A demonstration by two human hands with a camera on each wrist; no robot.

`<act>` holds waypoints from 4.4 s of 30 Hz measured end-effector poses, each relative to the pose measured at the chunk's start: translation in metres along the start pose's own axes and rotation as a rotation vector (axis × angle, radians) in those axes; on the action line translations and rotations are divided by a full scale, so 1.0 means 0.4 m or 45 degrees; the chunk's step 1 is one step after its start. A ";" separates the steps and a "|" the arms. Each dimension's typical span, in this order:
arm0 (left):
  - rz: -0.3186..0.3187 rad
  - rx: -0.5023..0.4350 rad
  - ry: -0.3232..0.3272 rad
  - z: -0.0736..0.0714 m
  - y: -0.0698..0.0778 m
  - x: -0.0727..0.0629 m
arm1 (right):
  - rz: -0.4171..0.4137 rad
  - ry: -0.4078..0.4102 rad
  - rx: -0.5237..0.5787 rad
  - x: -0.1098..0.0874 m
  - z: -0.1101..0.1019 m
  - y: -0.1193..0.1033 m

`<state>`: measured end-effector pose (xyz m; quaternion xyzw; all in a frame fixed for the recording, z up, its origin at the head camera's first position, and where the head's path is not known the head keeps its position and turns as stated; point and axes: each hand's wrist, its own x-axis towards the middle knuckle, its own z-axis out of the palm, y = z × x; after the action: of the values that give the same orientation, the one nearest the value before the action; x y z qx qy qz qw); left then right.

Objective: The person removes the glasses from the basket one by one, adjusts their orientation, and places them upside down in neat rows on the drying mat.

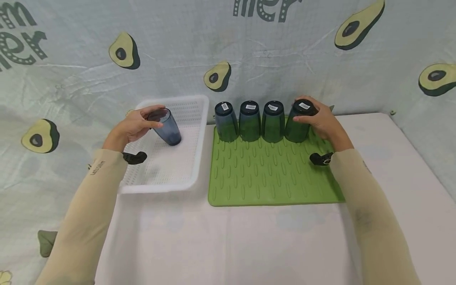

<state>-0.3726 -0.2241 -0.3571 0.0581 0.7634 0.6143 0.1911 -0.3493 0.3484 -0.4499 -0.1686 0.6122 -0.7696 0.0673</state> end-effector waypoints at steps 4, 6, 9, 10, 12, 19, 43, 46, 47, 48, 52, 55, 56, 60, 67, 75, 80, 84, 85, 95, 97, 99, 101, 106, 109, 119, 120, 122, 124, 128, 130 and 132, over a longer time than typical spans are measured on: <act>0.009 -0.006 0.001 -0.002 -0.003 0.002 | -0.023 -0.023 -0.004 -0.001 -0.004 0.002; 0.000 0.002 0.007 -0.003 -0.001 -0.001 | -0.030 -0.032 -0.007 0.001 -0.003 0.001; -0.009 0.039 0.024 -0.003 0.001 -0.006 | -0.020 -0.045 -0.026 0.007 -0.003 -0.001; -0.004 0.066 0.026 -0.002 0.004 -0.005 | -0.019 -0.044 -0.038 0.006 -0.004 -0.002; 0.013 0.160 0.024 0.002 0.012 -0.002 | -0.019 -0.035 -0.040 0.003 -0.007 -0.005; 0.041 0.613 0.122 0.018 0.043 -0.019 | -0.048 -0.052 -0.060 -0.007 -0.009 -0.001; 0.272 0.746 0.508 0.141 0.133 -0.198 | -0.105 -0.070 -0.074 -0.006 -0.004 0.003; 0.312 0.726 0.526 0.163 0.157 -0.223 | -0.109 -0.077 -0.075 -0.004 -0.003 0.004; 0.317 0.714 0.523 0.169 0.164 -0.230 | -0.109 -0.073 -0.078 -0.003 -0.003 0.004; 0.319 0.712 0.521 0.175 0.170 -0.236 | -0.107 -0.065 -0.082 -0.003 -0.003 0.005; 0.332 0.732 0.496 0.194 0.182 -0.253 | -0.103 -0.040 -0.116 -0.004 -0.008 0.009; 0.347 0.770 0.482 0.204 0.183 -0.259 | -0.103 -0.036 -0.122 -0.006 -0.011 0.012; 0.354 0.772 0.477 0.206 0.183 -0.260 | -0.106 -0.037 -0.118 -0.007 -0.012 0.013; 0.385 0.796 0.475 0.209 0.181 -0.266 | -0.113 -0.054 -0.103 -0.009 -0.012 0.014; 0.429 0.789 0.473 0.212 0.180 -0.271 | -0.102 -0.044 -0.104 -0.008 -0.009 0.014; 0.470 0.771 0.469 0.219 0.181 -0.274 | -0.080 -0.013 -0.118 -0.011 -0.007 0.015; 0.513 0.729 0.445 0.225 0.181 -0.274 | -0.078 -0.008 -0.117 -0.014 -0.007 0.015; 0.529 0.734 0.443 0.230 0.180 -0.276 | -0.084 -0.011 -0.124 -0.015 -0.007 0.014; 0.530 0.740 0.446 0.231 0.180 -0.277 | -0.086 -0.012 -0.131 -0.014 -0.007 0.014; 0.545 0.689 0.422 0.238 0.183 -0.280 | -0.084 -0.029 -0.113 -0.013 -0.006 0.009; 0.553 0.667 0.409 0.242 0.183 -0.278 | -0.084 -0.031 -0.112 -0.012 -0.009 0.008; 0.567 0.656 0.399 0.245 0.182 -0.277 | -0.083 -0.035 -0.104 -0.011 -0.010 0.008; 0.585 0.651 0.393 0.248 0.180 -0.277 | -0.079 -0.038 -0.101 -0.011 -0.009 0.008; 0.622 0.662 0.385 0.260 0.184 -0.277 | -0.087 -0.030 -0.106 -0.009 -0.002 0.010; 0.612 0.676 0.376 0.267 0.185 -0.278 | -0.088 -0.024 -0.111 -0.009 0.001 0.012; 0.652 0.684 0.369 0.279 0.190 -0.287 | 0.065 0.071 -0.412 -0.023 0.007 -0.018; 0.661 0.677 0.368 0.280 0.192 -0.288 | 0.079 0.072 -0.478 -0.026 0.008 -0.025; 0.680 0.655 0.361 0.284 0.196 -0.290 | 0.102 0.079 -0.637 -0.033 0.009 -0.040; 0.695 0.654 0.359 0.288 0.201 -0.291 | 0.107 0.074 -0.754 -0.037 0.010 -0.055; 0.707 0.664 0.359 0.294 0.206 -0.291 | 0.078 0.056 -0.872 -0.037 0.014 -0.083; 0.707 0.668 0.360 0.296 0.207 -0.291 | 0.050 0.053 -0.918 -0.038 0.019 -0.096; 0.712 0.663 0.357 0.298 0.208 -0.292 | -0.002 0.069 -0.992 -0.045 0.027 -0.109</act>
<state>-0.2341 -0.1329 -0.2720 0.2256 0.8669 0.4306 -0.1102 -0.3242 0.3544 -0.4088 -0.1615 0.8600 -0.4837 -0.0185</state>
